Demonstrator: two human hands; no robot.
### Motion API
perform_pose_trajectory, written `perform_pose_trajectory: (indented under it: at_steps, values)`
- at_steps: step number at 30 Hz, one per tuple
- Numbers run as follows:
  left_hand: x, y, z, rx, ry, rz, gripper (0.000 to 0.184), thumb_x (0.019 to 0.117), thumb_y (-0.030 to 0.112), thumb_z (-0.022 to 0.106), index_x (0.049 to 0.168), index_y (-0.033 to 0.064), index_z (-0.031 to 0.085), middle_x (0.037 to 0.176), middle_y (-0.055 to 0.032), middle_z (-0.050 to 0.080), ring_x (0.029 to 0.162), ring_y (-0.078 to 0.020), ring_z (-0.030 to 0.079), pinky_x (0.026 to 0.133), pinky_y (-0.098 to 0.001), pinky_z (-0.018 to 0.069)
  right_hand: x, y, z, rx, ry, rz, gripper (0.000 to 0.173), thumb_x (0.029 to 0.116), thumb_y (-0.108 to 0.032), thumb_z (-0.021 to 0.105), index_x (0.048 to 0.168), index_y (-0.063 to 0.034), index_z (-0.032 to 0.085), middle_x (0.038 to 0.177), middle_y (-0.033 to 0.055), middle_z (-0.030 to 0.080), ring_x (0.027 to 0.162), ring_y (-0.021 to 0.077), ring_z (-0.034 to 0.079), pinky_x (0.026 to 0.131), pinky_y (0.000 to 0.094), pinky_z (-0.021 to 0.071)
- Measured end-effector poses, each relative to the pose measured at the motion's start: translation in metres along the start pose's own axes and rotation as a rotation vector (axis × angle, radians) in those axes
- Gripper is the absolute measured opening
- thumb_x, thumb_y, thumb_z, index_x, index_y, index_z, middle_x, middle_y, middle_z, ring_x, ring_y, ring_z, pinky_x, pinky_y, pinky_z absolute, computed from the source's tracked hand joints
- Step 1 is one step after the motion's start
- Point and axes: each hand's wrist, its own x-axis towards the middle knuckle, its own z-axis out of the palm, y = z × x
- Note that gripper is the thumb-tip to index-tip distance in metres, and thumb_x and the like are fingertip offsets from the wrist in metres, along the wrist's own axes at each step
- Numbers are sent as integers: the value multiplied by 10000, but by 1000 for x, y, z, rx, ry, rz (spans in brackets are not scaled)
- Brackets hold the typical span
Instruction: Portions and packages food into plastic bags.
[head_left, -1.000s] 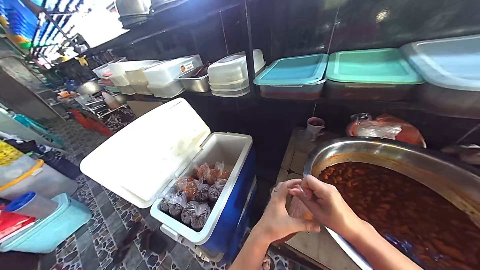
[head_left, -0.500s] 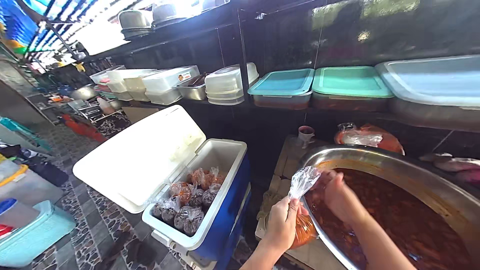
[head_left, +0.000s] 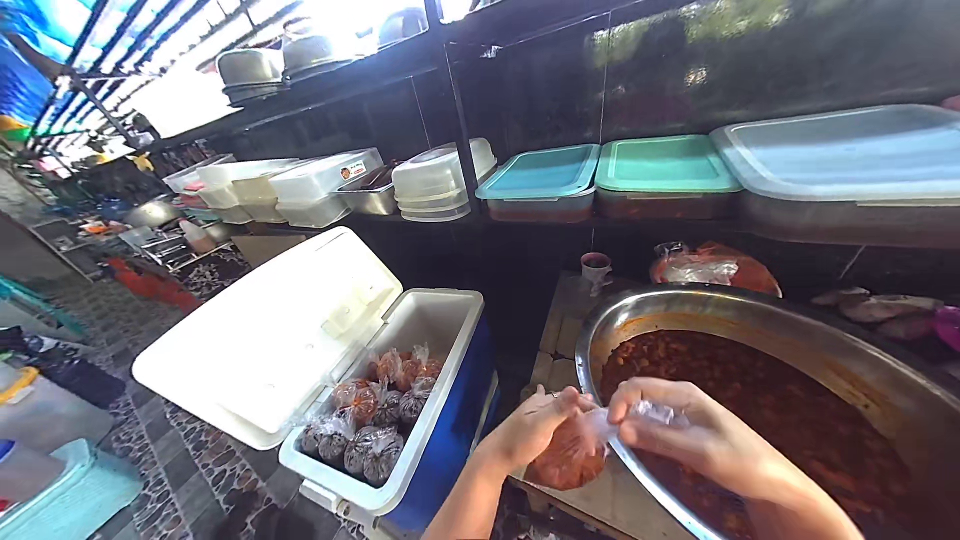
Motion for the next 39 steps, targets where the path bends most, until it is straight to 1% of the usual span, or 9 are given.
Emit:
perform_pose_trajectory:
  at_steps: [3, 6, 9, 11, 17, 21, 30, 35, 39]
  values:
    - [9, 15, 0, 100, -123, 58, 460, 991, 137, 561, 1408, -56, 539, 1528, -215, 465, 1431, -230, 441, 1195, -407, 344, 6, -20, 15, -294, -149, -182, 191, 979, -240, 676, 1062, -84, 747, 987, 8, 731, 897, 46, 681, 801, 237, 588]
    - [11, 33, 6, 198, 53, 359, 933, 824, 133, 732, 1629, 150, 260, 1708, -110, 141, 1531, -214, 267, 1206, -402, 325, 19, -16, 18, 58, -83, -129, 141, 983, -233, 676, 1027, -115, 739, 853, -41, 709, 679, 6, 645, 601, 180, 563]
    - [13, 40, 13, 429, 303, 698, 206, 954, 186, 711, 1160, 174, 709, 1580, -23, 429, 1515, -250, 299, 1221, -500, 314, 31, 7, 14, 360, 132, 53, 57, 918, -153, 702, 927, -145, 757, 806, -11, 714, 709, 49, 665, 667, 228, 576]
    - [8, 34, 13, 646, 305, 713, 108, 986, 177, 642, 954, 191, 745, 1371, 31, 632, 1409, -205, 449, 1174, -476, 344, 33, 23, 10, 363, 282, 151, 36, 851, -94, 703, 842, -125, 718, 747, 25, 697, 679, 84, 662, 663, 270, 574]
    - [-6, 6, 22, 940, 327, 483, 213, 912, 264, 502, 791, 201, 665, 804, 52, 673, 824, -127, 627, 891, -445, 391, 2, 47, 10, 245, 297, 215, 85, 805, -133, 808, 790, -111, 728, 755, -4, 712, 705, 73, 668, 683, 243, 566]
    - [2, 16, 16, 390, 211, -15, 238, 897, 199, 501, 686, 111, 568, 620, 30, 505, 610, -74, 518, 634, -312, 416, 2, 39, 23, 252, 183, 103, 45, 850, -91, 787, 885, -74, 763, 835, 19, 732, 730, 88, 685, 679, 248, 591]
    - [19, -22, 4, -228, 300, -574, 244, 1079, 185, 449, 945, 37, 589, 712, -2, 596, 624, -72, 586, 591, -235, 490, 18, 77, 57, -938, 87, -163, 62, 891, -92, 666, 869, -86, 724, 809, 83, 658, 848, 290, 670, 740, 432, 577]
    - [18, -9, -2, -205, 417, -573, 245, 1015, 141, 631, 1124, -75, 597, 933, -147, 680, 777, -179, 702, 741, -337, 610, 9, 74, 67, -770, 137, -25, 123, 896, -4, 621, 935, -43, 731, 938, 119, 735, 931, 281, 721, 852, 456, 591]
    - [12, 13, -6, 163, 350, -416, 190, 940, 63, 666, 1098, -32, 624, 990, -164, 654, 857, -222, 649, 786, -404, 554, 16, 83, 54, -451, 247, 74, 298, 951, -33, 623, 1247, -52, 641, 1039, 54, 749, 921, 126, 731, 820, 331, 619]
